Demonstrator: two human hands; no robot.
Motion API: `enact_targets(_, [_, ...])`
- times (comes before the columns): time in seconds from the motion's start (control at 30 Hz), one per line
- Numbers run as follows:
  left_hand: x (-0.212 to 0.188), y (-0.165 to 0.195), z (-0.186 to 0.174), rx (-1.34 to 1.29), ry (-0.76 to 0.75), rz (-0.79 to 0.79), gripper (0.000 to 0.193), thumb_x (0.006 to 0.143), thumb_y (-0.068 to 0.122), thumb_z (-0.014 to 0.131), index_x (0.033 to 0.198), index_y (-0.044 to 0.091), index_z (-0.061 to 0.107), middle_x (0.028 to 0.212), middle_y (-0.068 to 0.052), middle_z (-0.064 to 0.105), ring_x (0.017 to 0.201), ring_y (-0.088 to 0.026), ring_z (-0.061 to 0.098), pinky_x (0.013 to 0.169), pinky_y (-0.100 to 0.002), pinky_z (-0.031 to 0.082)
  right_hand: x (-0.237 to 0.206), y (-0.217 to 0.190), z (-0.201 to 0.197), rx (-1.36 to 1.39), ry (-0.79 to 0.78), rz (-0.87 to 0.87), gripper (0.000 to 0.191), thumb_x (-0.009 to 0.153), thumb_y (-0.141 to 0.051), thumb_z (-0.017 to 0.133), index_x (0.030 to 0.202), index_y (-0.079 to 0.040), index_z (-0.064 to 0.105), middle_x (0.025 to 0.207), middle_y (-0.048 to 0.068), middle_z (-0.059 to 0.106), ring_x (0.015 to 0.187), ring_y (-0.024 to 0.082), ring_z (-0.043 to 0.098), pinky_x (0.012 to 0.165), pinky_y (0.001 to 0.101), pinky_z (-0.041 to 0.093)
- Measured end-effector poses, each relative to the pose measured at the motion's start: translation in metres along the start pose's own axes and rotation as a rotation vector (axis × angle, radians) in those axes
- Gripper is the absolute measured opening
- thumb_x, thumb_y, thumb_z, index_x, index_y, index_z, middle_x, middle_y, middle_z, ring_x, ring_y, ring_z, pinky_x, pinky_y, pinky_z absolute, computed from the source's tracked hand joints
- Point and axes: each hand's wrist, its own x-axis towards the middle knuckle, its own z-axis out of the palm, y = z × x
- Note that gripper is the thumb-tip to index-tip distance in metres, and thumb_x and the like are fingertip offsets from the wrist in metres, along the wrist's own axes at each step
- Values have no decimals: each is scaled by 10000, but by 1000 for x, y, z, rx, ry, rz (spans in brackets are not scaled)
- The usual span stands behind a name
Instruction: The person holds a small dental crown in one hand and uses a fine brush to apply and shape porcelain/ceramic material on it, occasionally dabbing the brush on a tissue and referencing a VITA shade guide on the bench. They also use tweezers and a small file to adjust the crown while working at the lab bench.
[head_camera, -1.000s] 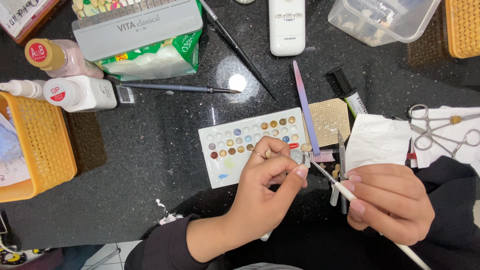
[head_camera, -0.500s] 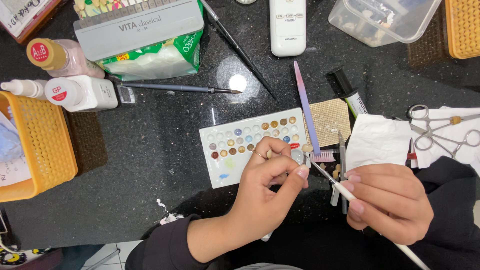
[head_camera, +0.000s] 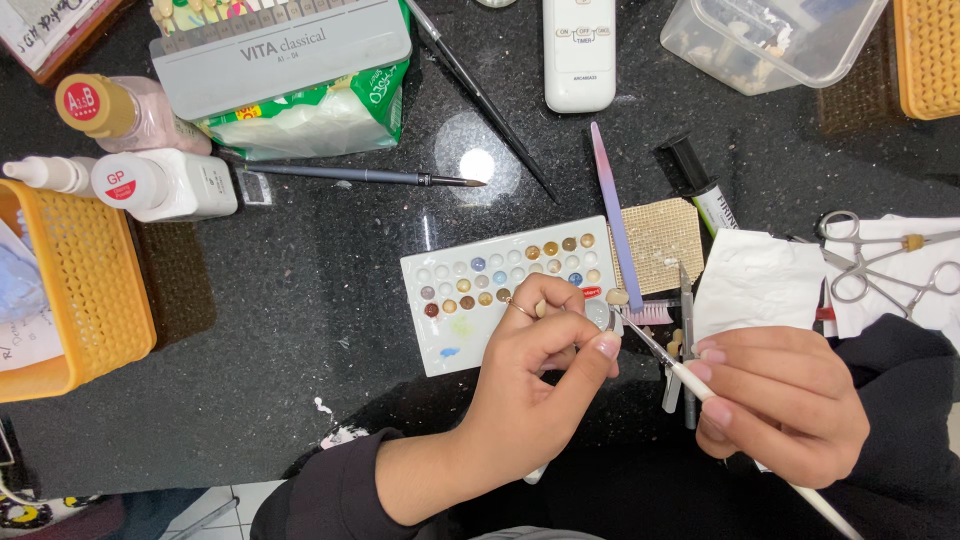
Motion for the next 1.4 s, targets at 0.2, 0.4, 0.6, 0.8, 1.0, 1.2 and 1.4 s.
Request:
enact_targets(0.2, [0, 0, 0, 30, 6, 5, 128, 1018, 45, 644, 919, -36, 660, 1124, -53, 450, 781, -8, 487, 666, -161, 438, 1, 2, 0, 20, 10, -25, 155, 914, -58, 700, 1004, 18, 599, 936, 160, 675, 882, 274, 696, 727, 417, 639])
enact_targets(0.4, [-1, 0, 0, 43, 11, 3, 131, 1013, 44, 649, 910, -36, 664, 1114, -51, 452, 756, -7, 459, 657, -161, 415, -4, 0, 1, 13, 19, -12, 166, 912, -69, 703, 1008, 16, 598, 936, 154, 671, 889, 273, 703, 730, 418, 626])
enact_targets(0.6, [-1, 0, 0, 50, 7, 5, 143, 1012, 51, 650, 893, -26, 665, 1110, -49, 452, 752, -5, 454, 649, -162, 413, -8, 1, 0, 7, 12, -6, 170, 908, -61, 707, 1010, 12, 593, 943, 152, 669, 895, 273, 701, 735, 422, 625])
enact_targets(0.8, [-1, 0, 0, 44, 1, 5, 143, 1017, 59, 647, 899, -21, 661, 1117, -49, 449, 765, -5, 464, 657, -161, 425, -4, 1, -1, 10, -5, 3, 176, 907, -56, 712, 1017, 11, 591, 961, 150, 663, 904, 278, 701, 741, 417, 625])
enact_targets(1.0, [-1, 0, 0, 33, 5, 12, 139, 1019, 54, 648, 909, -29, 658, 1119, -51, 448, 781, -13, 467, 660, -164, 427, 1, 4, 0, 30, -23, -22, 178, 913, -68, 711, 1013, 16, 590, 956, 154, 669, 897, 270, 698, 740, 418, 639])
enact_targets(1.2, [-1, 0, 0, 26, 1, 7, 128, 1015, 43, 646, 910, -31, 655, 1122, -54, 448, 786, -14, 484, 658, -162, 437, 0, 2, 2, 12, 20, -42, 166, 921, -79, 702, 1007, 12, 593, 931, 151, 673, 888, 268, 697, 732, 411, 658])
enact_targets(1.4, [-2, -3, 1, 20, 2, 6, 125, 1014, 29, 645, 909, -38, 651, 1125, -62, 450, 788, -19, 500, 655, -161, 446, -1, 2, 1, 12, 0, -31, 155, 922, -56, 705, 1002, 13, 592, 933, 148, 672, 892, 265, 692, 730, 414, 640])
